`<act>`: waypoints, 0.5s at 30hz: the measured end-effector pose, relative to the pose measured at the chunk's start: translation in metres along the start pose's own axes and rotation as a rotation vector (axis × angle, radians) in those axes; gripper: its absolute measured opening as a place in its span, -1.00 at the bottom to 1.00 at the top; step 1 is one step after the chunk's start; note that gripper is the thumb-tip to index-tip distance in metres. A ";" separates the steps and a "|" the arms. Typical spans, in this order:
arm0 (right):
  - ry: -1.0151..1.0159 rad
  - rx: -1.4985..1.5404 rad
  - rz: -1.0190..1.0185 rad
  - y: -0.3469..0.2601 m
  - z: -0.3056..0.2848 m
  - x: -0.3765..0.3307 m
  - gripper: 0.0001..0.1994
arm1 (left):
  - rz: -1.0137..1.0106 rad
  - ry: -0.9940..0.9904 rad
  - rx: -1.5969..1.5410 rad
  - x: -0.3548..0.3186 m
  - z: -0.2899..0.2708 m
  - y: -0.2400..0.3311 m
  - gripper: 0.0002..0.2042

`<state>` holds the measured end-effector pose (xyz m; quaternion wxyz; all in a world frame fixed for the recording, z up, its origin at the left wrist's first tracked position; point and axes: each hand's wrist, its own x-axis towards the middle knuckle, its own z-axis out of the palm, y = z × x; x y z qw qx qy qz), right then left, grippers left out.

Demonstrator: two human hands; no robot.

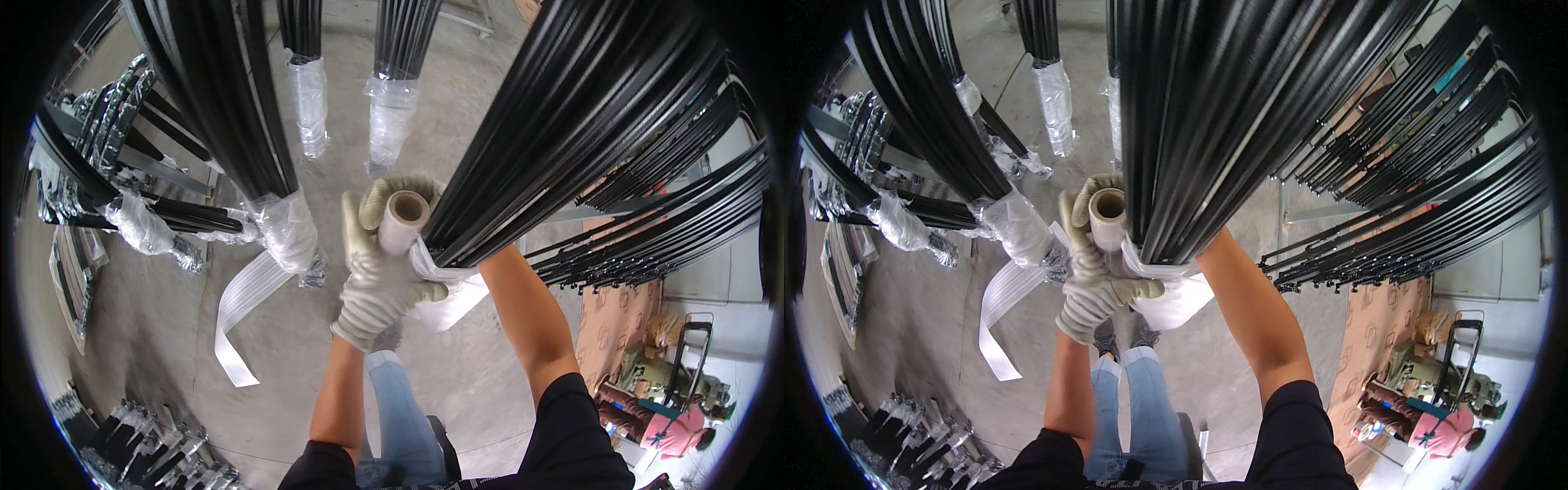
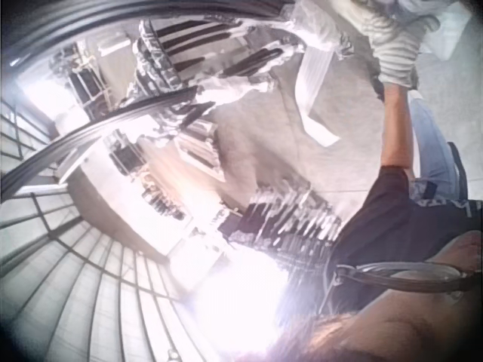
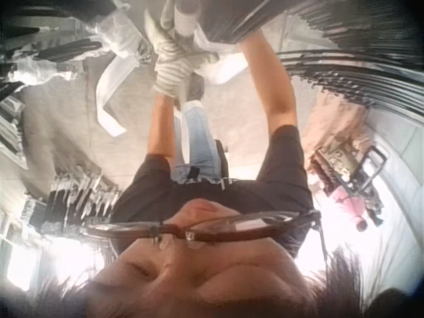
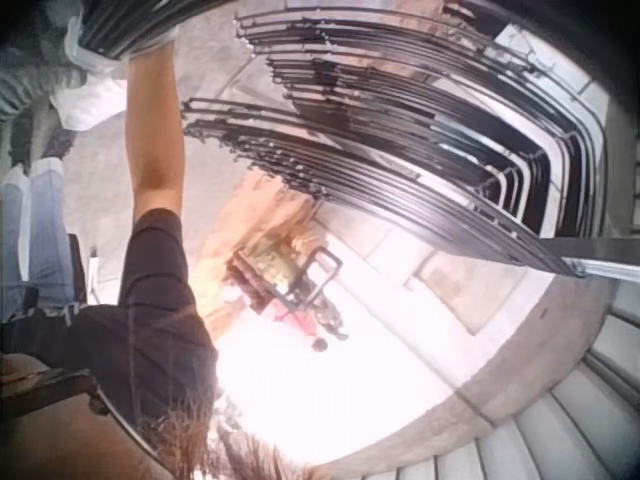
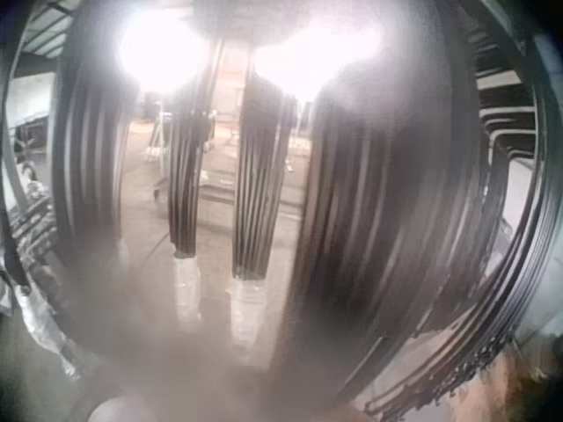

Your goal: The person wraps a piece of foam wrap over the ends of curved metal rods and then uses a roll of plastic film to bundle and secure them by hand.

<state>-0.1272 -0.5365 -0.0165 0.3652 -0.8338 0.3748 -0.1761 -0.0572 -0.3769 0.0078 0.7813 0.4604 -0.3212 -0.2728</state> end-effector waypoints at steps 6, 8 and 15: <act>0.287 0.446 0.130 0.001 -0.007 -0.029 -0.65 | -0.346 0.012 0.027 -0.003 -0.007 0.000 0.06; 0.276 0.741 0.162 0.012 0.004 -0.074 -0.64 | -0.404 0.015 0.161 -0.003 -0.010 -0.006 -0.02; -0.224 0.653 0.053 -0.041 -0.022 -0.077 -0.52 | -0.496 -0.103 -0.162 0.011 -0.014 0.016 -0.19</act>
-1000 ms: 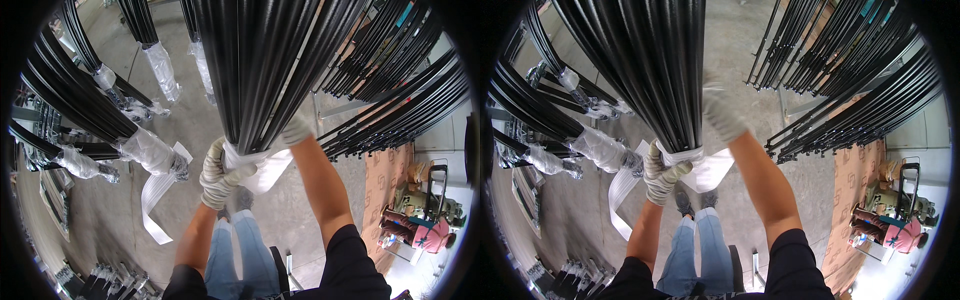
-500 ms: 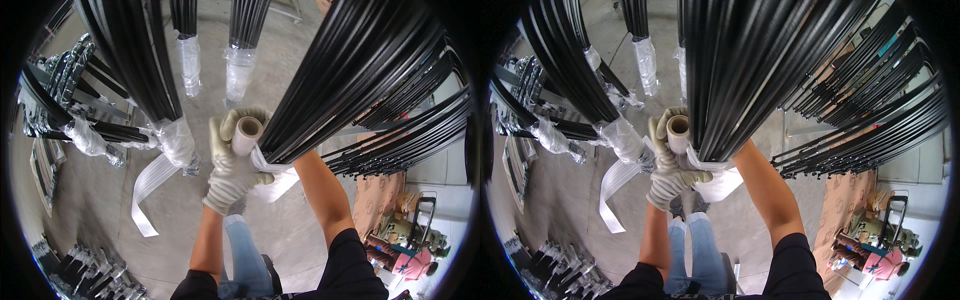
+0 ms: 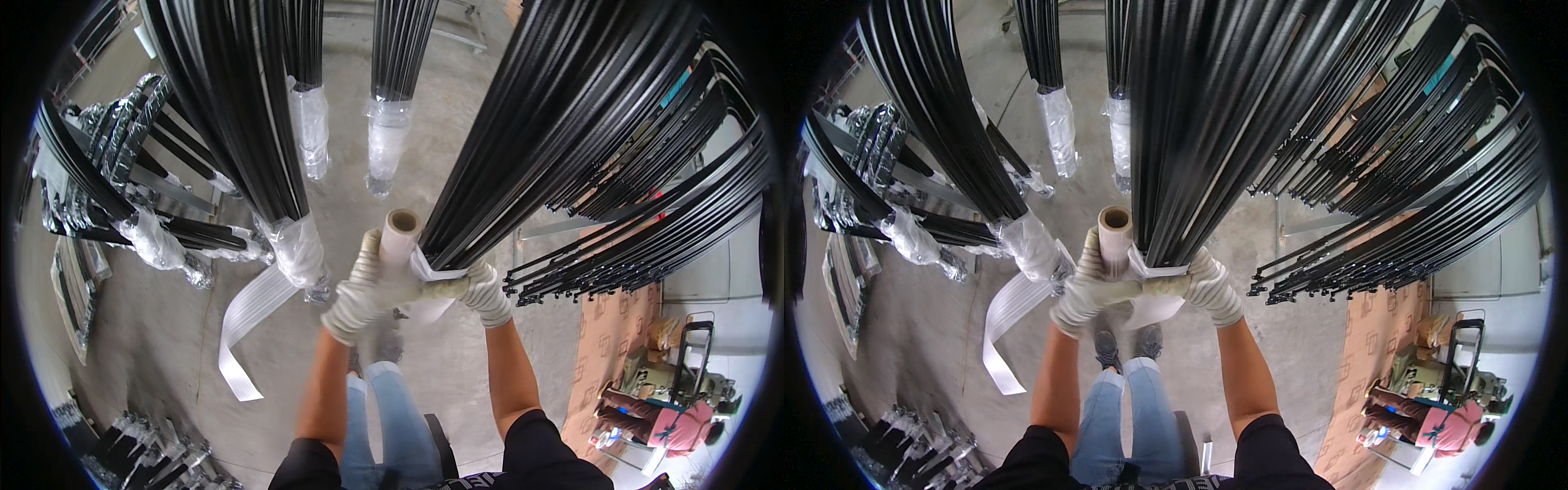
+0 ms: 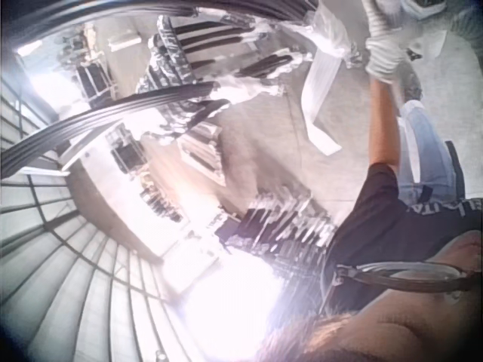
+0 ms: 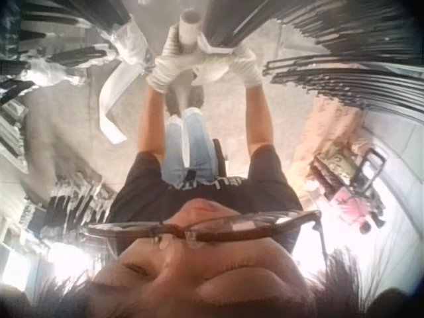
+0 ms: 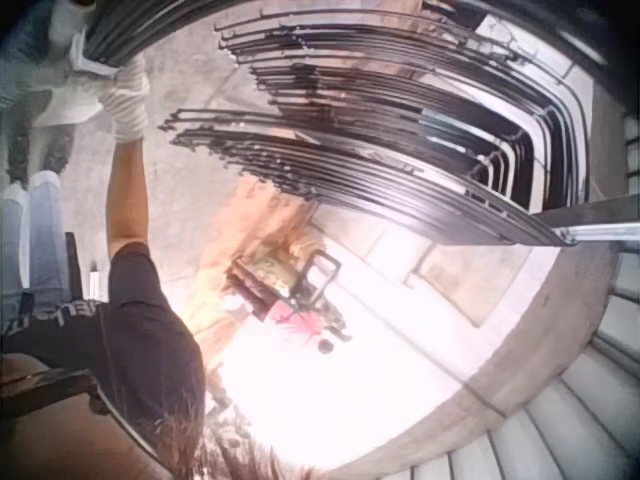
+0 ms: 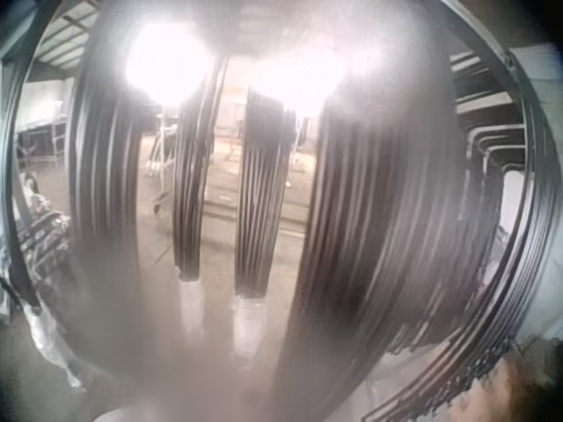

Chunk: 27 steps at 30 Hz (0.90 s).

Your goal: The person wraps a piece of foam wrap over the ends of curved metal rods and then uses a roll of plastic film to bundle and secure them by hand.

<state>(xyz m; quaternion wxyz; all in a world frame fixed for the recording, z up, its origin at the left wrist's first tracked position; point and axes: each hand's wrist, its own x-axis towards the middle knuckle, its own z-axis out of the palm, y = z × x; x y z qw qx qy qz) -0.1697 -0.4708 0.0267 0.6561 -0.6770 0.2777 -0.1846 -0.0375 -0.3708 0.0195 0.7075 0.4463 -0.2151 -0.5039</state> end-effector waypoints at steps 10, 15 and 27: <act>0.096 0.103 -0.008 0.006 0.004 -0.001 -0.55 | -0.231 -0.138 0.092 0.006 -0.040 0.020 -0.42; 0.062 0.200 -0.092 0.023 0.004 -0.003 -0.50 | 0.275 -0.148 0.359 -0.027 -0.004 0.017 -0.57; 0.178 1.171 -0.109 0.000 0.014 -0.041 -0.49 | 0.465 0.137 1.059 -0.052 0.069 0.012 -0.61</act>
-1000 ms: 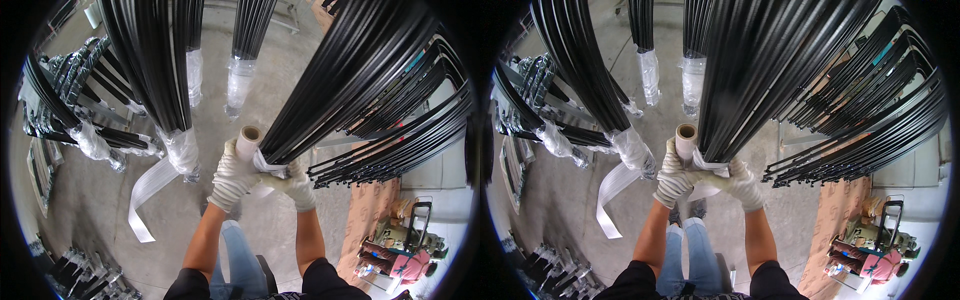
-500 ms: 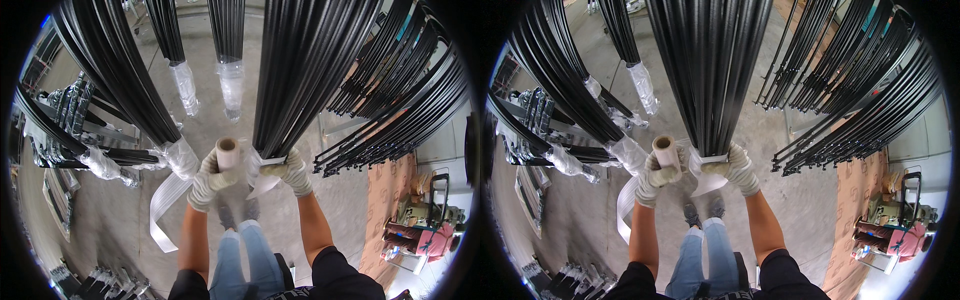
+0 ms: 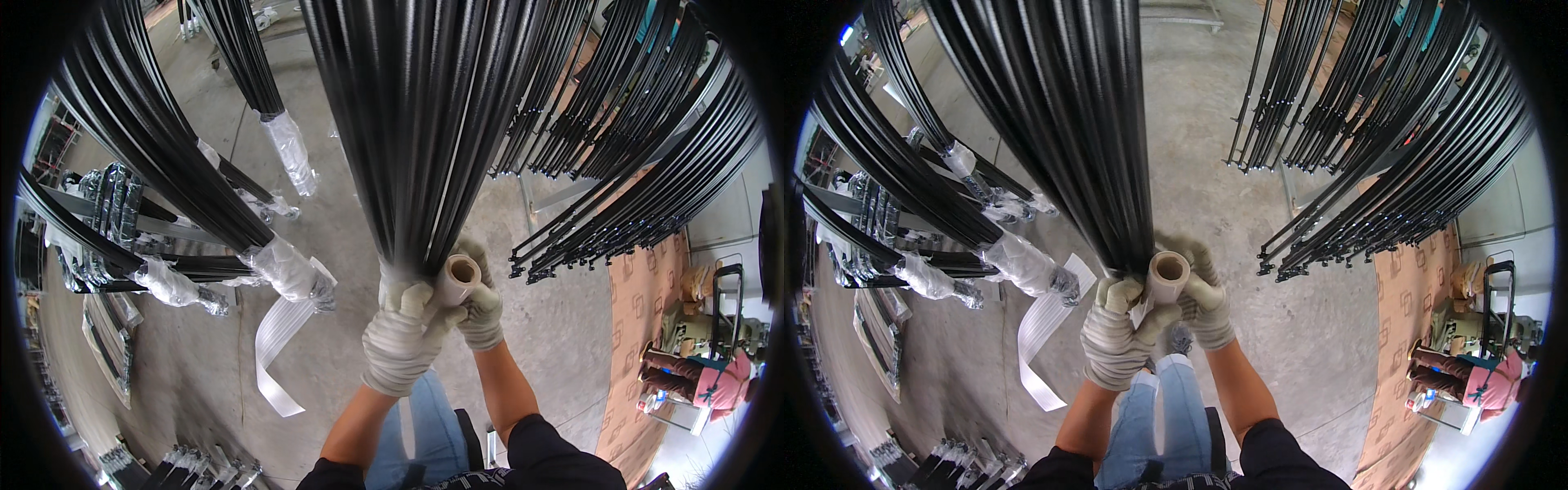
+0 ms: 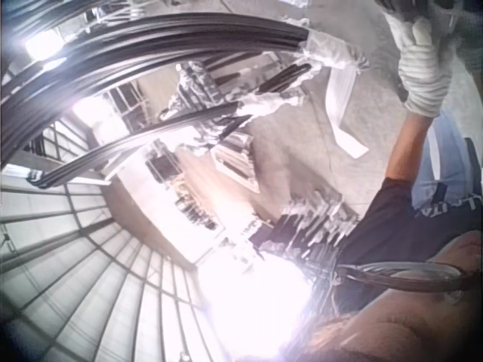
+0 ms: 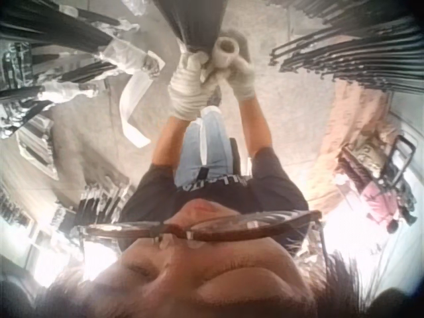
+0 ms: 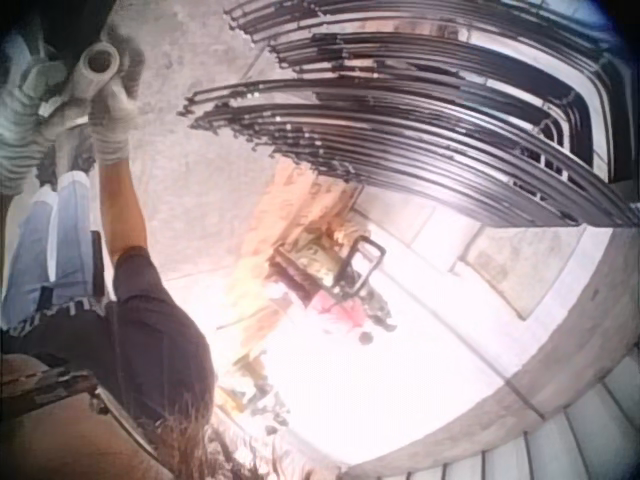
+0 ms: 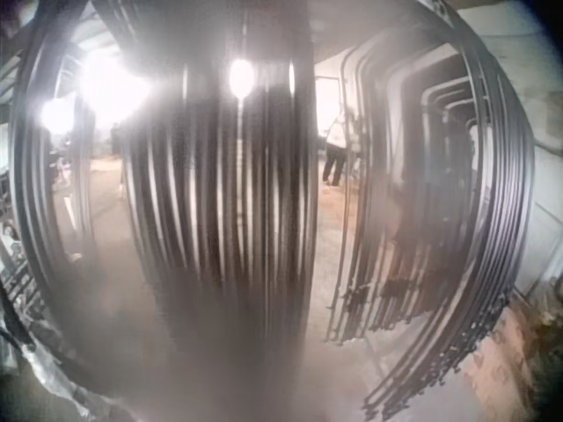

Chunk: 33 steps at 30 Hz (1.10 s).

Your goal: The person wraps a piece of foam wrap over the ends of curved metal rods and then uses a roll of plastic film to bundle and secure them by hand.

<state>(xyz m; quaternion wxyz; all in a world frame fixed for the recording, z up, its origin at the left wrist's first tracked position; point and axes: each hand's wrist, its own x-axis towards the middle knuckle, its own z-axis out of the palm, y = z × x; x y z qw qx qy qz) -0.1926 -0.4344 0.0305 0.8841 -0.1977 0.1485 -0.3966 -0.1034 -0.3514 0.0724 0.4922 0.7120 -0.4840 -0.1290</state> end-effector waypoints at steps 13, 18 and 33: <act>0.006 -0.716 -0.069 -0.010 0.012 -0.009 -0.61 | -0.163 -0.057 -0.557 0.028 0.015 -0.069 -0.68; 0.131 -0.838 -0.174 -0.015 0.031 -0.013 -0.61 | -0.308 -0.431 -0.878 0.047 0.014 -0.077 -0.47; -0.111 -0.685 0.295 -0.067 -0.036 0.045 -0.59 | -0.271 -0.441 -0.925 0.052 0.000 -0.090 -0.52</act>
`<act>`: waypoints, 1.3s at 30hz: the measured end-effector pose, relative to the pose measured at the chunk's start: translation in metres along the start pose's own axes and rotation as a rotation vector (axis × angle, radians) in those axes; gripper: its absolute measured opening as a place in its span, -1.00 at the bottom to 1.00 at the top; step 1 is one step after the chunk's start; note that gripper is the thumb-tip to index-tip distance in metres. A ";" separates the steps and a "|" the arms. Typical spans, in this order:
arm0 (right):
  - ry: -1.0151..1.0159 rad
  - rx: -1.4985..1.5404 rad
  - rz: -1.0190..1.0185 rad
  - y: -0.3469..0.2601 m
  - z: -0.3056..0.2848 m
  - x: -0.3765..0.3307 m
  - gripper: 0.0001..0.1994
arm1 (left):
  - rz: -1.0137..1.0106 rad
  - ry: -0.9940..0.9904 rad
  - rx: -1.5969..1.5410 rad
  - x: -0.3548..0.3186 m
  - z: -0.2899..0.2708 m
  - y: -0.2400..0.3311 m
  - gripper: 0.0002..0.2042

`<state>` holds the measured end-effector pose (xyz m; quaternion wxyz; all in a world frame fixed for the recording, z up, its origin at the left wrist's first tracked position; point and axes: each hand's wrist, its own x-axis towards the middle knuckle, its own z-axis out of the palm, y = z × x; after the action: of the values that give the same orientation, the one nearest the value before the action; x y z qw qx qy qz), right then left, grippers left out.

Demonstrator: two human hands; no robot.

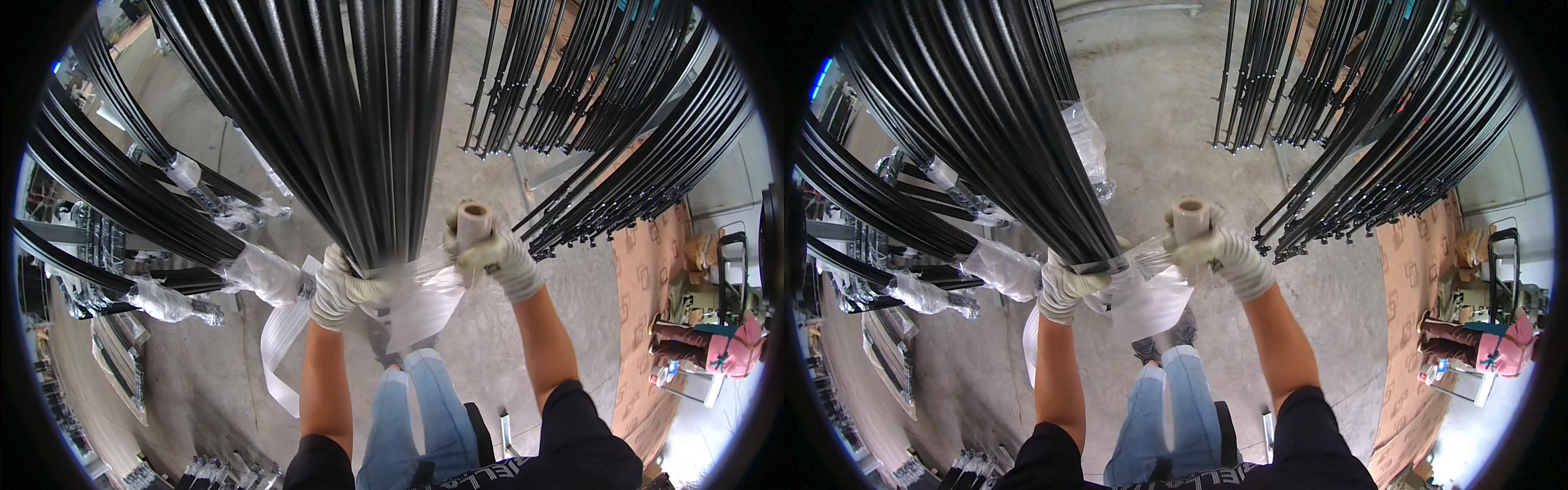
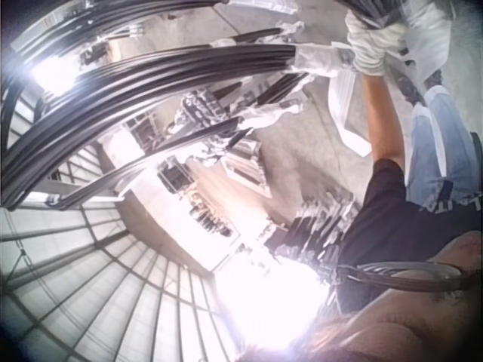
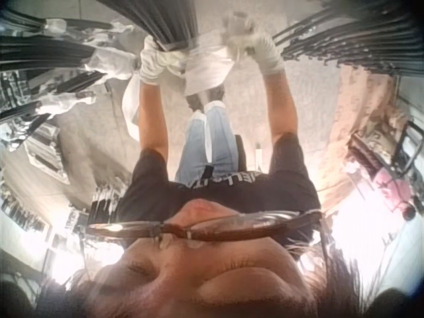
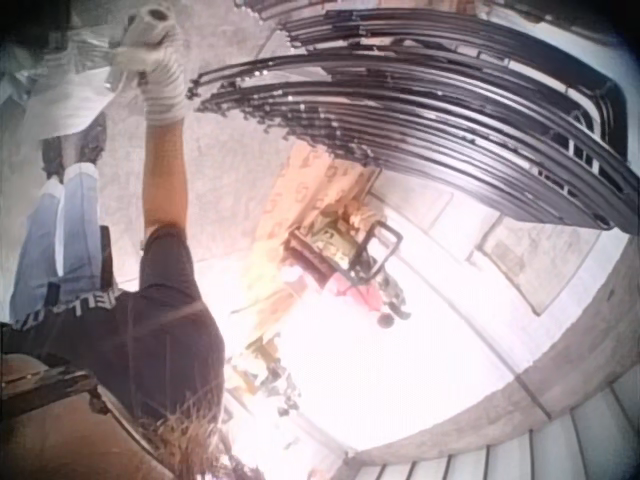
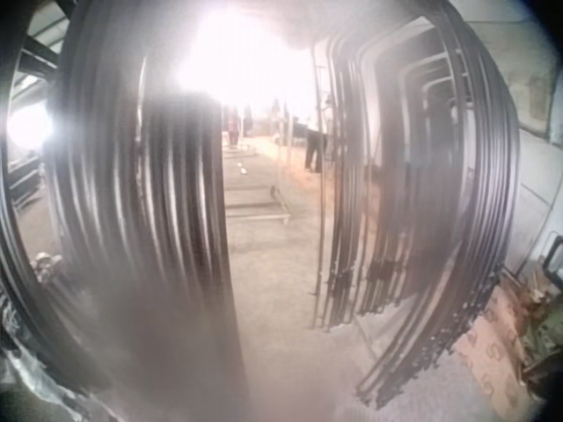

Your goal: The person wraps a piece of foam wrap over the ends of curved metal rods and then uses a roll of plastic film to bundle and secure them by hand.

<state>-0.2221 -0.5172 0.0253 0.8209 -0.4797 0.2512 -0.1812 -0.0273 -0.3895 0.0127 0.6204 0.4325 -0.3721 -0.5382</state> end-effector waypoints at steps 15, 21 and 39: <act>0.188 -0.750 -0.157 0.062 0.070 0.100 -0.61 | 0.199 0.762 0.512 -0.064 -0.016 -0.107 -0.46; 0.337 -0.642 -0.213 0.047 0.064 0.078 -0.61 | 0.122 0.806 -0.416 -0.039 0.007 -0.072 -0.67; 0.022 0.091 -0.211 0.117 0.067 -0.008 -0.15 | 0.021 0.722 0.151 -0.089 0.021 -0.053 -0.64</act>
<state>-0.1825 -0.4107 -0.0479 0.8154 -0.4640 0.1996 -0.2830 -0.0780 -0.3072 -0.0292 0.6836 0.6352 -0.1725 -0.3154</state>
